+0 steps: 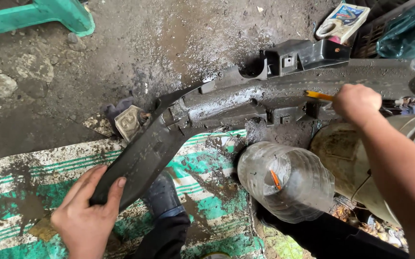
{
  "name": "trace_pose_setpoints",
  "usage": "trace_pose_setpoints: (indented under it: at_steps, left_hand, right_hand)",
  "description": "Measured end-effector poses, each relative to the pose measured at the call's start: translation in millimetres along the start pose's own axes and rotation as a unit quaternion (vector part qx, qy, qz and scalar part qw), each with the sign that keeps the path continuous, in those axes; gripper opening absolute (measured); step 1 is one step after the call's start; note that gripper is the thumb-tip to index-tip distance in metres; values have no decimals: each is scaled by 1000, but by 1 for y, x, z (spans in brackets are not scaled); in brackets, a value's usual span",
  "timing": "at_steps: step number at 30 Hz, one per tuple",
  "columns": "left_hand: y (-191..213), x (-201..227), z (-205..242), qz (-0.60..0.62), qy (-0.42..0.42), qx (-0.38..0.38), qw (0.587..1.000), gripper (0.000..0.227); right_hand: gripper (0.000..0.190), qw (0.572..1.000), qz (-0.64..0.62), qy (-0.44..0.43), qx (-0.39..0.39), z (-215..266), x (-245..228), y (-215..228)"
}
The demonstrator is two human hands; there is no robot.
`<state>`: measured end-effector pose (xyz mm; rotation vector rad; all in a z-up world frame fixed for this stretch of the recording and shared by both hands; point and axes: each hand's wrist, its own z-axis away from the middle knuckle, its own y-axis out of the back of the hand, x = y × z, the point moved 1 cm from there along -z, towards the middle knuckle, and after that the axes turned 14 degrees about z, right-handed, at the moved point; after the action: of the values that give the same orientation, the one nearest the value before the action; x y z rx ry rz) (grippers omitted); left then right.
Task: Scrubbing a dirty motorcycle mudguard with a brush and water to remove grime.
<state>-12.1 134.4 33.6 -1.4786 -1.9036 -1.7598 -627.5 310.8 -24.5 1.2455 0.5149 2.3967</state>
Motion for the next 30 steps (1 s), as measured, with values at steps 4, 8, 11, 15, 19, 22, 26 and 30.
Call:
trace_pose_setpoints:
  at_steps: [4,8,11,15,19,22,26,30]
  left_hand:
    - [-2,-5,0,-22,11,6,1000,31]
    - [-1,-4,-5,-20,-2,1,1000,30]
    - [0,-1,-5,-21,-10,-1,1000,30]
    - [-1,-1,-5,-14,6,-1,1000,29]
    - [-1,-8,-6,-21,4,-5,1000,30]
    - [-1,-14,-13,0,-4,-1,1000,29]
    - [-2,-41,-38,-73,-10,-21,997,40]
    - [-4,-73,-79,-112,-23,-58,992,52]
  right_hand:
    - [39,997,-3,82,13,50,-58,13]
    - [43,997,15,72,16,17,-38,0]
    - [42,999,18,42,22,0,-33,-7]
    - [45,991,6,132,15,23,-89,-12]
    - [37,994,52,100,-12,6,-51,-6]
    - [40,998,60,32,15,-3,-8,-11]
    - [47,997,15,43,61,22,-4,-8]
    - [39,969,-73,99,215,4,22,-53]
